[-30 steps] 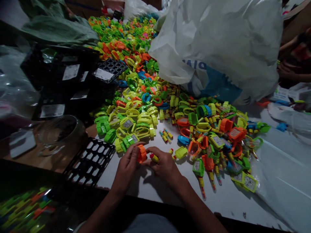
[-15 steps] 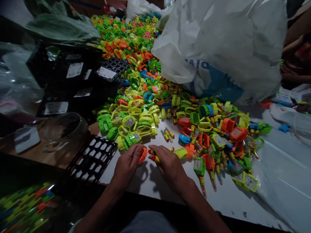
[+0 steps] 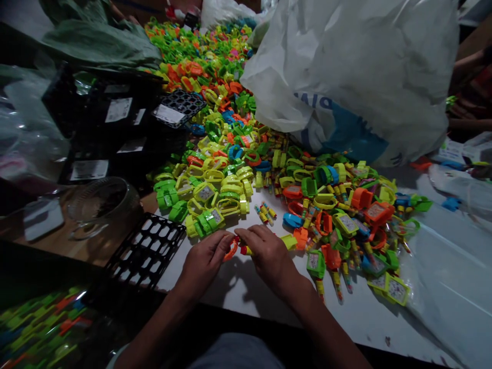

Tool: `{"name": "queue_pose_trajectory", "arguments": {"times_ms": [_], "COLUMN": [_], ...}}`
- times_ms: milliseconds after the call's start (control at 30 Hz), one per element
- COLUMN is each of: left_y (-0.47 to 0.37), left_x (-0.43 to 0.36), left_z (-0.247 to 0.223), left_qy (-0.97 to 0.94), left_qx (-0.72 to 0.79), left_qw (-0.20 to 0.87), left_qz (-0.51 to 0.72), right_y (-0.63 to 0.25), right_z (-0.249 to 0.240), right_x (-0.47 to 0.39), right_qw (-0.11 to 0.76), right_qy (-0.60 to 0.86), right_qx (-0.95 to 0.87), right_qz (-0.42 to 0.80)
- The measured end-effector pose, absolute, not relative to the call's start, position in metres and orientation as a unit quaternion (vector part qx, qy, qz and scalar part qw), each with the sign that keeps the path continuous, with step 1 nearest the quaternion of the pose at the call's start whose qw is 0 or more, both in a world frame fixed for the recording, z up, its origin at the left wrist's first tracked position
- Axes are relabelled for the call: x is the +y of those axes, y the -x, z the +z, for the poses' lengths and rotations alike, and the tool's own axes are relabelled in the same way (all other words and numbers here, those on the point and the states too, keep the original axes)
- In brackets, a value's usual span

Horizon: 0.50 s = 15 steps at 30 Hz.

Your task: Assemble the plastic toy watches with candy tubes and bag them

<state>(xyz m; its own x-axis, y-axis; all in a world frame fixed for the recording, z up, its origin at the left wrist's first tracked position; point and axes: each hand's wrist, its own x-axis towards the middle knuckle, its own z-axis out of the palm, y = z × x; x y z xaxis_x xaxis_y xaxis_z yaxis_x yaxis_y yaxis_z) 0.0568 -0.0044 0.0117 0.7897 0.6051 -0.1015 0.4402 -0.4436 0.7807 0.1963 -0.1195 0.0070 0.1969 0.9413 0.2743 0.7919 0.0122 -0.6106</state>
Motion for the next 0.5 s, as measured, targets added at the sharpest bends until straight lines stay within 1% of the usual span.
{"name": "queue_pose_trajectory", "arguments": {"times_ms": [200,400,500], "left_y": [-0.058,-0.059,-0.059], "left_x": [-0.005,-0.003,-0.004], "left_z": [0.009,0.006,0.004], "left_qy": [-0.820,-0.799,-0.791], "left_qx": [0.341,0.349,0.331], "left_qw": [0.457,0.489,0.515], "left_qz": [0.054,0.015,-0.009], "right_y": [-0.196,-0.197,-0.197], "right_z": [0.004,0.005,0.008], "right_x": [-0.121,-0.129,-0.131], "right_qw": [0.299,0.192,0.159], "right_qy": [0.694,0.663,0.651], "right_qx": [-0.653,-0.724,-0.741], "right_qz": [0.051,-0.003,-0.028]}}
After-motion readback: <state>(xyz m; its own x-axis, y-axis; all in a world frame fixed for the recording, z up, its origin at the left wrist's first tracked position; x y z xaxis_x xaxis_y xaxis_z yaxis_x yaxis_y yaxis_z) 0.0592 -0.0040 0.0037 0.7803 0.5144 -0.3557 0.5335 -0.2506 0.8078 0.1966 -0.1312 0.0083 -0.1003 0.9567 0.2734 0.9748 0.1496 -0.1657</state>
